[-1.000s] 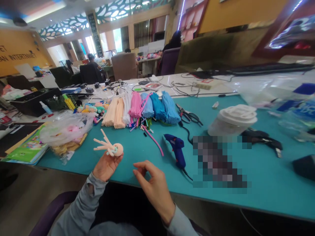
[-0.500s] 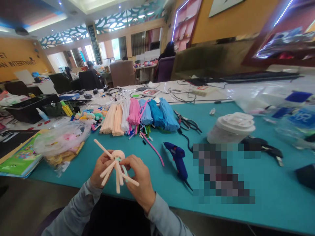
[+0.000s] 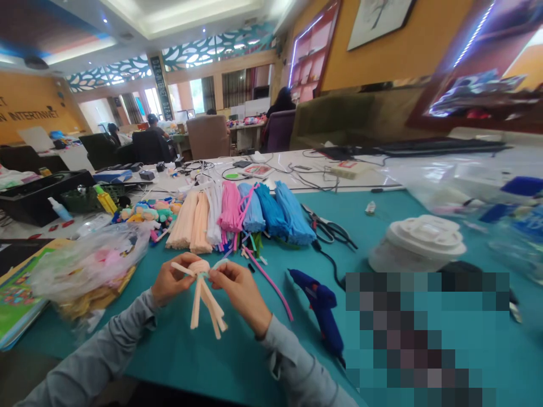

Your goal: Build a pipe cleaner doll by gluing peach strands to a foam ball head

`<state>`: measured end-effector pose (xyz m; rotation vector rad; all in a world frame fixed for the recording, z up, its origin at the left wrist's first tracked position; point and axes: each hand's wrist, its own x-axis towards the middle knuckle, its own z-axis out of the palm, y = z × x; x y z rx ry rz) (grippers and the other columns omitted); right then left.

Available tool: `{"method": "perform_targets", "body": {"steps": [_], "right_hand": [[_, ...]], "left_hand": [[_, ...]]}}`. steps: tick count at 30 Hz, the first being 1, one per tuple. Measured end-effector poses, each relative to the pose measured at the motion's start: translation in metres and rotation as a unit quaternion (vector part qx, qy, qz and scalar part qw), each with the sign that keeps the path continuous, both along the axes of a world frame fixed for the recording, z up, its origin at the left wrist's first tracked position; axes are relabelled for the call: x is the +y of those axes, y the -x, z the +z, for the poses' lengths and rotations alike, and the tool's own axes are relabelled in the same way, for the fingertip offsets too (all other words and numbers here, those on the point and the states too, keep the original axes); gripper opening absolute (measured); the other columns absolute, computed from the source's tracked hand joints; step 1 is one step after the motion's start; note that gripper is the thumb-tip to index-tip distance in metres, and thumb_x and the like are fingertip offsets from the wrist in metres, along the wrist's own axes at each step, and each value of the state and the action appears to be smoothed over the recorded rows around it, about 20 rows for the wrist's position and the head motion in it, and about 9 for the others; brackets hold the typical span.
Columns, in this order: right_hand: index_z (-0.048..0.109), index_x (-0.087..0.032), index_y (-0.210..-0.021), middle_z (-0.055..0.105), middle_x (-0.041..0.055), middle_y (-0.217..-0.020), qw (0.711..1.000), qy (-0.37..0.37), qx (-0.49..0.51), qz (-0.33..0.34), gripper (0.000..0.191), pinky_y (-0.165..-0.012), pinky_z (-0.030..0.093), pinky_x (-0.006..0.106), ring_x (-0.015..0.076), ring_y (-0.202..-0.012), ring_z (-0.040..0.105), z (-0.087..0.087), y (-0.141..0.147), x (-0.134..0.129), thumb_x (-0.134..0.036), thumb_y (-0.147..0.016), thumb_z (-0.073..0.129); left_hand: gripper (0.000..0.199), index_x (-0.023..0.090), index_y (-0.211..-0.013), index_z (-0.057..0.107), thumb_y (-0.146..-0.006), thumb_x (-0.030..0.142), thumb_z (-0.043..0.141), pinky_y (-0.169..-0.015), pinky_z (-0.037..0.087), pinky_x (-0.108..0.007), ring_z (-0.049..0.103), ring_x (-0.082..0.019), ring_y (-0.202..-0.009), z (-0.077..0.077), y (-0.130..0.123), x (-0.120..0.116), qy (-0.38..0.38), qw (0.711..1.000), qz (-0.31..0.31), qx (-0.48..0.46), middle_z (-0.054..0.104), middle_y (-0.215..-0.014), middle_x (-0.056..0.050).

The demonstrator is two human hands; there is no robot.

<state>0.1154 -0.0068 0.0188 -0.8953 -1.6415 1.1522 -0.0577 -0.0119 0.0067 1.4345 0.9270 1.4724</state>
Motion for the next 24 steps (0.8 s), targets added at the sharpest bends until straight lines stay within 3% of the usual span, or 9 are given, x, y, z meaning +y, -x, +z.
{"method": "perform_targets", "body": {"steps": [7, 13, 17, 21, 24], "right_hand": [[0.060, -0.017, -0.068, 0.063, 0.0002, -0.062, 0.995, -0.052, -0.075, -0.038, 0.007, -0.056, 0.045, 0.026, 0.0156, -0.060, 0.058, 0.010, 0.006, 0.023, -0.022, -0.073, 0.058], [0.057, -0.020, -0.068, 0.062, -0.0005, -0.064, 0.980, -0.124, -0.133, -0.077, 0.007, -0.056, 0.041, 0.027, 0.0165, -0.060, 0.056, 0.008, 0.006, 0.012, -0.020, -0.074, 0.059], [0.055, -0.022, -0.074, 0.064, 0.0009, -0.067, 0.940, -0.273, -0.170, -0.111, 0.008, -0.063, 0.046, 0.030, 0.0175, -0.064, 0.060, 0.002, 0.007, -0.001, -0.018, -0.080, 0.055], [0.053, -0.022, -0.082, 0.069, 0.0009, -0.076, 0.907, -0.375, -0.184, -0.059, 0.016, -0.085, 0.044, 0.041, 0.0161, -0.069, 0.064, 0.001, 0.008, -0.007, -0.007, -0.080, 0.049], [0.053, -0.022, -0.083, 0.072, 0.0020, -0.085, 0.875, -0.432, -0.220, -0.011, 0.017, -0.090, 0.043, 0.045, 0.0179, -0.075, 0.064, 0.003, 0.008, -0.009, -0.007, -0.077, 0.050]], "left_hand": [[0.019, 0.018, -0.080, 0.069, -0.060, 0.015, 0.069, -0.073, 0.049, -0.029, 0.062, -0.019, -0.078, -0.007, 0.005, 0.016, -0.031, 0.996, 0.054, 0.068, 0.067, -0.080, -0.005], [0.023, 0.019, -0.078, 0.070, -0.058, 0.010, 0.066, -0.067, 0.049, -0.029, 0.061, -0.020, -0.073, -0.008, 0.003, 0.011, -0.065, 0.981, 0.114, 0.140, 0.067, -0.075, -0.005], [0.024, 0.020, -0.078, 0.070, -0.058, 0.008, 0.065, -0.066, 0.049, -0.029, 0.061, -0.019, -0.072, -0.009, 0.001, 0.004, -0.061, 0.980, 0.119, 0.147, 0.068, -0.077, -0.005], [0.023, 0.020, -0.080, 0.069, -0.060, 0.008, 0.065, -0.067, 0.049, -0.029, 0.061, -0.018, -0.072, -0.014, 0.002, 0.003, -0.039, 0.983, 0.117, 0.137, 0.067, -0.077, -0.004], [0.022, 0.019, -0.081, 0.067, -0.062, 0.008, 0.065, -0.068, 0.049, -0.028, 0.061, -0.016, -0.070, -0.019, 0.002, 0.003, 0.000, 0.986, 0.115, 0.119, 0.066, -0.076, -0.002]]}}
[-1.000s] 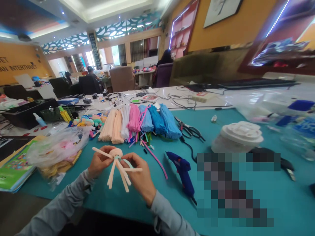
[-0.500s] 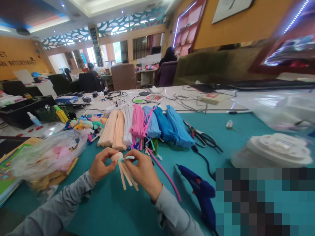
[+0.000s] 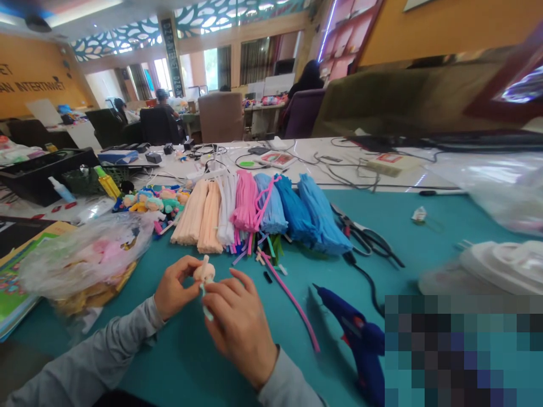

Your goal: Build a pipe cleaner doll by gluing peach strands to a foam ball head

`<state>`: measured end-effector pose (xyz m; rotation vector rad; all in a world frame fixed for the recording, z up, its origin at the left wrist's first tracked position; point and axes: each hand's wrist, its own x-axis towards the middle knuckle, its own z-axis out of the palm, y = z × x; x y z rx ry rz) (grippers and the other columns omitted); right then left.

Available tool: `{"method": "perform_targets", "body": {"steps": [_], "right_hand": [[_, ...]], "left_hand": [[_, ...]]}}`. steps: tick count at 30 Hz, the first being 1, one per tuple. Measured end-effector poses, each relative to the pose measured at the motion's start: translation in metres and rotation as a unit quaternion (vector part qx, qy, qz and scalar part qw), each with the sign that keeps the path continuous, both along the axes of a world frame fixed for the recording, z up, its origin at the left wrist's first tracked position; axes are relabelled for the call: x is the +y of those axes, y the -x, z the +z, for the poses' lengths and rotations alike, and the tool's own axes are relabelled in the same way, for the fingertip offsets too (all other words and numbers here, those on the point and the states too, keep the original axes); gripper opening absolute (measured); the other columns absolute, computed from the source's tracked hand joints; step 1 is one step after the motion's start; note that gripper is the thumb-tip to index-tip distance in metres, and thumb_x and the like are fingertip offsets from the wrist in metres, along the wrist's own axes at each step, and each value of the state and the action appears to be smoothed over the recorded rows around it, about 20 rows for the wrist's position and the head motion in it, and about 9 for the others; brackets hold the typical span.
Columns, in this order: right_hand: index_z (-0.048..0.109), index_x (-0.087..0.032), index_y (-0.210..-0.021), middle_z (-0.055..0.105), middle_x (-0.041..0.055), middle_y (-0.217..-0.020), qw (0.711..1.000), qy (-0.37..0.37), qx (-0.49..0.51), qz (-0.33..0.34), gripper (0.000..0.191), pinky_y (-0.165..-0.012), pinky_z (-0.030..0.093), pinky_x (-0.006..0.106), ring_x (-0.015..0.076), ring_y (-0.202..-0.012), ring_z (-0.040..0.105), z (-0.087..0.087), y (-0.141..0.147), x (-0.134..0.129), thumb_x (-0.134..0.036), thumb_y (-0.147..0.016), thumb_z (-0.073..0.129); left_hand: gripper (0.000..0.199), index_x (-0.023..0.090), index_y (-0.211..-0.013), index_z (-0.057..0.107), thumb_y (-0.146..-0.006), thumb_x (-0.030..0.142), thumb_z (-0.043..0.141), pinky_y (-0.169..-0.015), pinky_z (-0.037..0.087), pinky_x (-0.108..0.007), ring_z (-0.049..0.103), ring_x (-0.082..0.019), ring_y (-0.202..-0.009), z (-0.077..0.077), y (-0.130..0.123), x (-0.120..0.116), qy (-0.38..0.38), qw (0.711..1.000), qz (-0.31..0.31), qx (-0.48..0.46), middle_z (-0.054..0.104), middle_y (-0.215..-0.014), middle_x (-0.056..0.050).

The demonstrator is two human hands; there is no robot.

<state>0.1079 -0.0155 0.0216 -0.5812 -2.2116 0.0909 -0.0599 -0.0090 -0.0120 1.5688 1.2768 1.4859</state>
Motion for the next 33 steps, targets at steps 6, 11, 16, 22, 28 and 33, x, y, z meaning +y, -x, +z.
{"method": "perform_targets", "body": {"steps": [6, 11, 16, 22, 28, 33], "right_hand": [[0.057, -0.022, -0.074, 0.070, 0.0057, -0.096, 0.994, -0.054, -0.094, 0.000, 0.021, -0.100, 0.040, 0.048, 0.0207, -0.094, 0.061, 0.000, 0.003, -0.004, -0.008, -0.084, 0.044], [0.056, -0.021, -0.068, 0.066, 0.0096, -0.106, 0.990, -0.073, -0.118, -0.039, 0.027, -0.103, 0.037, 0.051, 0.0233, -0.107, 0.056, -0.010, 0.005, -0.007, -0.007, -0.086, 0.042], [0.061, -0.021, -0.079, 0.062, 0.0103, -0.116, 0.991, -0.083, -0.090, -0.057, 0.022, -0.101, 0.037, 0.054, 0.0256, -0.117, 0.050, -0.012, -0.001, -0.003, -0.010, -0.087, 0.044], [0.056, -0.021, -0.110, 0.049, 0.0150, -0.130, 0.993, -0.058, 0.063, -0.079, 0.033, -0.100, 0.039, 0.052, 0.0301, -0.131, 0.036, -0.004, -0.009, -0.002, -0.004, -0.081, 0.049], [0.057, -0.022, -0.088, 0.064, 0.0043, -0.081, 0.954, 0.232, 0.185, -0.043, 0.007, -0.067, 0.054, 0.029, 0.0183, -0.075, 0.064, -0.011, -0.005, 0.002, -0.017, -0.083, 0.054], [0.063, -0.019, -0.104, 0.062, -0.0004, -0.065, 0.938, 0.308, 0.159, 0.016, 0.024, -0.055, 0.049, 0.023, 0.0131, -0.055, 0.058, -0.025, 0.007, -0.002, -0.017, -0.082, 0.053]], "left_hand": [[0.023, 0.017, -0.084, 0.066, -0.063, 0.008, 0.063, -0.069, 0.050, -0.027, 0.063, -0.016, -0.071, -0.004, 0.000, 0.001, 0.059, 0.997, 0.009, -0.055, 0.069, -0.078, -0.003], [0.019, 0.016, -0.079, 0.066, -0.061, 0.012, 0.069, -0.067, 0.049, -0.026, 0.063, -0.015, -0.069, -0.007, 0.001, 0.003, 0.106, 0.987, 0.010, -0.122, 0.070, -0.075, -0.003], [0.025, 0.014, -0.072, 0.065, -0.052, 0.017, 0.079, -0.058, 0.046, -0.021, 0.059, -0.011, -0.059, -0.010, 0.000, 0.009, 0.179, 0.947, 0.011, -0.267, 0.068, -0.066, 0.000], [0.035, 0.015, -0.070, 0.060, -0.050, 0.035, 0.082, -0.055, 0.048, -0.024, 0.061, -0.012, -0.057, -0.005, 0.001, 0.013, 0.201, 0.918, 0.012, -0.342, 0.067, -0.066, 0.000], [0.049, 0.015, -0.075, 0.062, -0.043, 0.044, 0.085, -0.055, 0.051, -0.026, 0.065, -0.016, -0.062, -0.002, -0.001, 0.009, 0.223, 0.883, -0.027, -0.411, 0.069, -0.070, -0.004], [0.046, 0.015, -0.076, 0.060, -0.046, 0.037, 0.085, -0.051, 0.048, -0.024, 0.063, -0.015, -0.058, -0.003, -0.010, 0.003, 0.212, 0.891, -0.037, -0.399, 0.069, -0.072, -0.003]]}}
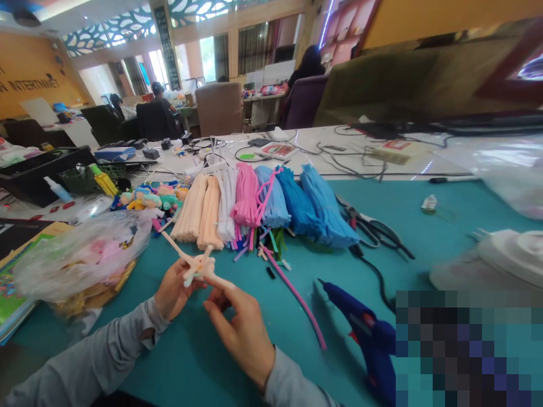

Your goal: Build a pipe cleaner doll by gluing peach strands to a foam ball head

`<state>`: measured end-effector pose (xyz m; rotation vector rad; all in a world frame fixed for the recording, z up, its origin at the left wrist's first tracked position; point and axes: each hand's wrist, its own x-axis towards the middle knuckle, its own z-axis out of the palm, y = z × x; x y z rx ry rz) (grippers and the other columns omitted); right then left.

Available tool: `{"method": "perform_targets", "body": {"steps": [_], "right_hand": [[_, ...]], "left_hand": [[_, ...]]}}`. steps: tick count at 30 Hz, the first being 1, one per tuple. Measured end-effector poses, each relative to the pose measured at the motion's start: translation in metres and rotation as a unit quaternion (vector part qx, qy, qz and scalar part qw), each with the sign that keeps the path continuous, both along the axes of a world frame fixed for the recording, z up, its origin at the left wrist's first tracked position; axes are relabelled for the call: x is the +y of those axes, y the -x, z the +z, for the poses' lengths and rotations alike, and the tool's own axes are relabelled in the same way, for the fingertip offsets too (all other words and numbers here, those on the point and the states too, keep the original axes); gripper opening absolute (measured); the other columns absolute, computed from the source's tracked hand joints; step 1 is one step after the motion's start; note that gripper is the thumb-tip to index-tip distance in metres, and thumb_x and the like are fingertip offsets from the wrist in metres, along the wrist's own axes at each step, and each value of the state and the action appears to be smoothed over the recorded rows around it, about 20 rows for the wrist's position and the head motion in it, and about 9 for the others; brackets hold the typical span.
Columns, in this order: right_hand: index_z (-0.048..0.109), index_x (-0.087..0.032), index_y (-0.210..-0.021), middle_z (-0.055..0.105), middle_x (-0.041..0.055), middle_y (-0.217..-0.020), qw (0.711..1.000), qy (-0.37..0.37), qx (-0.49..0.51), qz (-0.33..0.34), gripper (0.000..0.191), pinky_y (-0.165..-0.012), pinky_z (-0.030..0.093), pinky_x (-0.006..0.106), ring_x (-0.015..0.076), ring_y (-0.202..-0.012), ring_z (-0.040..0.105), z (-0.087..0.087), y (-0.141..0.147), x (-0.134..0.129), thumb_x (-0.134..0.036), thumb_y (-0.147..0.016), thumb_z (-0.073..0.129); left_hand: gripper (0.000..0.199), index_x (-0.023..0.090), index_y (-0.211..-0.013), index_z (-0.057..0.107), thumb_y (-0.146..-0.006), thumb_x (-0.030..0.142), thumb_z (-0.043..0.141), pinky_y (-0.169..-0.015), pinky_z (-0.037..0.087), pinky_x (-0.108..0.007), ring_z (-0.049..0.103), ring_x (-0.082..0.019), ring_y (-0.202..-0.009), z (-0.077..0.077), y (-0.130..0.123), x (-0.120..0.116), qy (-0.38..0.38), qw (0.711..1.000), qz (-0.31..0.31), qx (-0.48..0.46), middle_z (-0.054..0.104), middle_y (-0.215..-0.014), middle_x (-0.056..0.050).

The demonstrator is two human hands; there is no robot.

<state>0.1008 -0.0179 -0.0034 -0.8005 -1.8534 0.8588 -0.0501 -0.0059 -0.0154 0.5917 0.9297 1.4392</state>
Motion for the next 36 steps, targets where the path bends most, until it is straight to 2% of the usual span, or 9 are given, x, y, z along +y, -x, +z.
{"method": "perform_targets", "body": {"steps": [5, 10, 13, 16, 19, 24, 30, 33, 36], "right_hand": [[0.058, -0.020, -0.119, 0.064, 0.0008, -0.068, 0.998, -0.009, -0.027, 0.052, 0.036, -0.052, 0.047, 0.023, 0.0133, -0.054, 0.056, -0.006, 0.005, -0.006, -0.018, -0.084, 0.051], [0.041, -0.022, -0.135, 0.065, 0.0002, -0.076, 0.997, 0.015, -0.007, 0.078, 0.053, -0.055, 0.048, 0.023, 0.0125, -0.056, 0.056, -0.010, 0.007, -0.009, -0.015, -0.084, 0.050], [0.052, -0.021, -0.122, 0.064, 0.0015, -0.074, 0.997, 0.010, -0.012, 0.078, 0.038, -0.055, 0.048, 0.024, 0.0132, -0.056, 0.056, -0.009, 0.005, -0.009, -0.015, -0.084, 0.049], [0.061, -0.020, -0.095, 0.064, 0.0031, -0.072, 0.998, -0.020, -0.033, 0.056, 0.016, -0.058, 0.047, 0.026, 0.0150, -0.060, 0.058, -0.005, 0.002, -0.007, -0.019, -0.087, 0.048], [0.061, -0.020, -0.082, 0.063, 0.0027, -0.070, 0.999, -0.021, -0.031, 0.038, 0.018, -0.060, 0.046, 0.025, 0.0153, -0.062, 0.058, 0.002, -0.001, -0.004, -0.023, -0.090, 0.045], [0.065, -0.018, -0.078, 0.059, 0.0014, -0.067, 0.989, 0.123, 0.080, 0.002, 0.027, -0.058, 0.048, 0.024, 0.0134, -0.060, 0.057, 0.007, -0.003, 0.001, -0.035, -0.090, 0.048], [0.070, -0.017, -0.094, 0.063, -0.0006, -0.064, 0.924, 0.305, 0.228, -0.045, 0.034, -0.060, 0.050, 0.028, 0.0122, -0.054, 0.057, 0.003, -0.004, 0.010, -0.045, -0.074, 0.068], [0.068, -0.017, -0.090, 0.063, -0.0013, -0.063, 0.889, 0.347, 0.291, -0.067, 0.035, -0.056, 0.049, 0.027, 0.0112, -0.052, 0.057, 0.003, -0.005, 0.012, -0.042, -0.066, 0.075], [0.066, -0.017, -0.086, 0.062, -0.0023, -0.060, 0.880, 0.347, 0.312, -0.088, 0.031, -0.053, 0.047, 0.025, 0.0110, -0.052, 0.057, 0.002, -0.006, 0.015, -0.039, -0.066, 0.076]], "left_hand": [[0.040, 0.017, -0.075, 0.056, -0.051, 0.035, 0.084, -0.058, 0.048, -0.026, 0.063, -0.015, -0.061, -0.006, -0.002, -0.003, -0.061, 0.994, 0.030, 0.084, 0.066, -0.065, 0.001], [0.041, 0.018, -0.078, 0.057, -0.051, 0.035, 0.083, -0.062, 0.049, -0.027, 0.062, -0.014, -0.063, -0.004, -0.003, -0.006, -0.063, 0.989, 0.046, 0.125, 0.066, -0.069, 0.000], [0.037, 0.018, -0.075, 0.057, -0.051, 0.029, 0.082, -0.068, 0.049, -0.027, 0.062, -0.014, -0.068, -0.001, -0.004, -0.006, -0.050, 0.990, 0.049, 0.119, 0.066, -0.069, 0.001], [0.033, 0.017, -0.075, 0.057, -0.053, 0.026, 0.079, -0.060, 0.046, -0.025, 0.059, -0.013, -0.062, -0.001, -0.002, -0.004, -0.022, 0.997, 0.020, 0.071, 0.064, -0.068, 0.001], [0.028, 0.015, -0.074, 0.057, -0.056, 0.025, 0.075, -0.050, 0.042, -0.022, 0.056, -0.012, -0.057, -0.002, 0.001, -0.001, 0.008, 0.999, -0.037, 0.000, 0.061, -0.067, -0.001], [0.020, 0.013, -0.068, 0.058, -0.056, 0.022, 0.072, -0.047, 0.043, -0.022, 0.055, -0.012, -0.058, 0.001, 0.005, 0.002, 0.024, 0.996, -0.075, -0.036, 0.062, -0.068, -0.004], [0.026, 0.015, -0.070, 0.061, -0.054, 0.028, 0.076, -0.047, 0.043, -0.022, 0.058, -0.013, -0.058, 0.004, 0.005, -0.001, 0.011, 0.995, -0.088, -0.050, 0.064, -0.070, -0.003], [0.029, 0.016, -0.072, 0.060, -0.055, 0.033, 0.077, -0.048, 0.043, -0.023, 0.057, -0.013, -0.057, 0.004, 0.005, -0.002, -0.011, 0.994, -0.101, -0.034, 0.063, -0.071, -0.003], [0.033, 0.017, -0.071, 0.057, -0.053, 0.032, 0.080, -0.048, 0.042, -0.024, 0.055, -0.012, -0.053, 0.001, 0.005, -0.004, -0.040, 0.992, -0.118, 0.002, 0.062, -0.065, 0.000]]}}
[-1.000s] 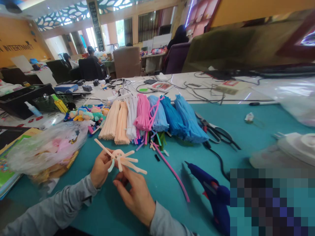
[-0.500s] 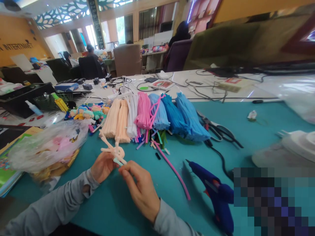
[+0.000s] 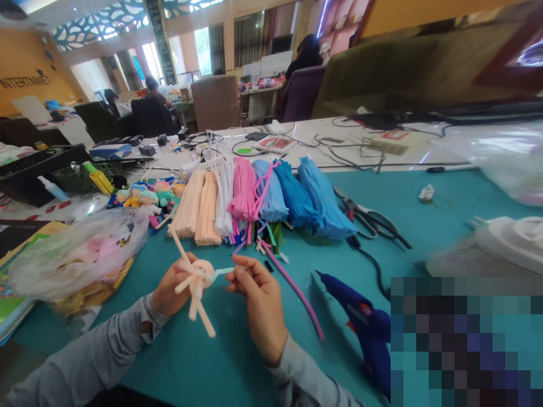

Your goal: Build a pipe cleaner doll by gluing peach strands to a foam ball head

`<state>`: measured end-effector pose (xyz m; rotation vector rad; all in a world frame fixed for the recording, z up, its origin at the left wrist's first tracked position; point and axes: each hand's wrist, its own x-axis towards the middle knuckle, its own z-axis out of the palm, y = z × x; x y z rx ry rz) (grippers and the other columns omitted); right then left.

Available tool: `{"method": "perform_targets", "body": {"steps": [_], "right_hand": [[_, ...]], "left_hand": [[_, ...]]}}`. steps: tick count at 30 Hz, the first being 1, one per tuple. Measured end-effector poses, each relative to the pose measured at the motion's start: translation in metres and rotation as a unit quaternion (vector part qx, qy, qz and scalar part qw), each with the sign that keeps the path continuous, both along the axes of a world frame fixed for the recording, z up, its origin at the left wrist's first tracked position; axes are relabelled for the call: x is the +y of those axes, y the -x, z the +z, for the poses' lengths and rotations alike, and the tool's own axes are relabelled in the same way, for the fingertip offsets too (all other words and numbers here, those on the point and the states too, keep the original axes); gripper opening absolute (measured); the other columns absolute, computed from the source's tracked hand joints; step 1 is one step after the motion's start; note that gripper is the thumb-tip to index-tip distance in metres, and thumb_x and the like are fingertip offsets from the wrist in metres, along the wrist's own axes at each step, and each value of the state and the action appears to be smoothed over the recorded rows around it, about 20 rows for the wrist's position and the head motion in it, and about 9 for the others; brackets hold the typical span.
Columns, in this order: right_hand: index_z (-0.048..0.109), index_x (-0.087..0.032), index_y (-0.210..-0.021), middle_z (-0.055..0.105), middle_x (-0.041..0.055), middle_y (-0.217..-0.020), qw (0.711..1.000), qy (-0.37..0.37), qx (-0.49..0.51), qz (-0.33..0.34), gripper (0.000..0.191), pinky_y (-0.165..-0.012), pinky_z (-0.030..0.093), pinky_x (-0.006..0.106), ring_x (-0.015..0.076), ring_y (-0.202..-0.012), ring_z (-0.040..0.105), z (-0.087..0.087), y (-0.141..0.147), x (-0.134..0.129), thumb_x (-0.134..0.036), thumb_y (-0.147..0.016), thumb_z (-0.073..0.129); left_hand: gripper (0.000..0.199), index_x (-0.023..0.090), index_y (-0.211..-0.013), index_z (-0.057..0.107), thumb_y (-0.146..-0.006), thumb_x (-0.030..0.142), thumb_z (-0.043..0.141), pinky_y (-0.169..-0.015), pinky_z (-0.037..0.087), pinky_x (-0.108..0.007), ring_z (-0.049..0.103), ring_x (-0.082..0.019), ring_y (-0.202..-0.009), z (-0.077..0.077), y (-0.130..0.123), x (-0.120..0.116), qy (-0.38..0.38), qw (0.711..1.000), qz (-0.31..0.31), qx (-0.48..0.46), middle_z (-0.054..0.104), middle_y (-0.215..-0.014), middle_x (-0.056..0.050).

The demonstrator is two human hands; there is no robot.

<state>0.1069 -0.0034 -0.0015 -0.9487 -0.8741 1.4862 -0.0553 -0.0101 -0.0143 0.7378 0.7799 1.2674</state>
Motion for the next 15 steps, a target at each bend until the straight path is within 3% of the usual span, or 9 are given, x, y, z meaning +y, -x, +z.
{"method": "perform_targets", "body": {"steps": [4, 10, 15], "right_hand": [[0.065, -0.019, -0.083, 0.060, -0.0042, -0.057, 1.000, -0.020, -0.013, -0.016, 0.024, -0.054, 0.046, 0.024, 0.0103, -0.050, 0.054, 0.000, -0.002, -0.001, -0.035, -0.068, 0.074], [0.069, -0.020, -0.074, 0.065, -0.0002, -0.066, 0.988, -0.134, -0.077, -0.008, 0.011, -0.056, 0.048, 0.026, 0.0123, -0.056, 0.058, 0.006, 0.000, -0.011, -0.030, -0.072, 0.070], [0.069, -0.019, -0.085, 0.065, -0.0024, -0.060, 0.995, -0.097, -0.013, -0.035, 0.018, -0.055, 0.051, 0.024, 0.0112, -0.054, 0.058, 0.007, -0.002, -0.007, -0.029, -0.070, 0.074]], "left_hand": [[0.039, 0.017, -0.073, 0.058, -0.050, 0.037, 0.082, -0.053, 0.045, -0.025, 0.058, -0.014, -0.058, -0.008, 0.000, -0.003, -0.055, 0.997, -0.024, 0.046, 0.065, -0.068, -0.002], [0.038, 0.017, -0.076, 0.058, -0.056, 0.038, 0.081, -0.056, 0.046, -0.025, 0.058, -0.013, -0.059, -0.014, 0.000, -0.009, -0.070, 0.989, -0.101, 0.088, 0.062, -0.065, -0.001], [0.041, 0.015, -0.076, 0.058, -0.054, 0.042, 0.082, -0.057, 0.046, -0.024, 0.057, -0.013, -0.061, -0.014, -0.001, -0.008, -0.074, 0.989, -0.074, 0.105, 0.061, -0.068, -0.001]]}}
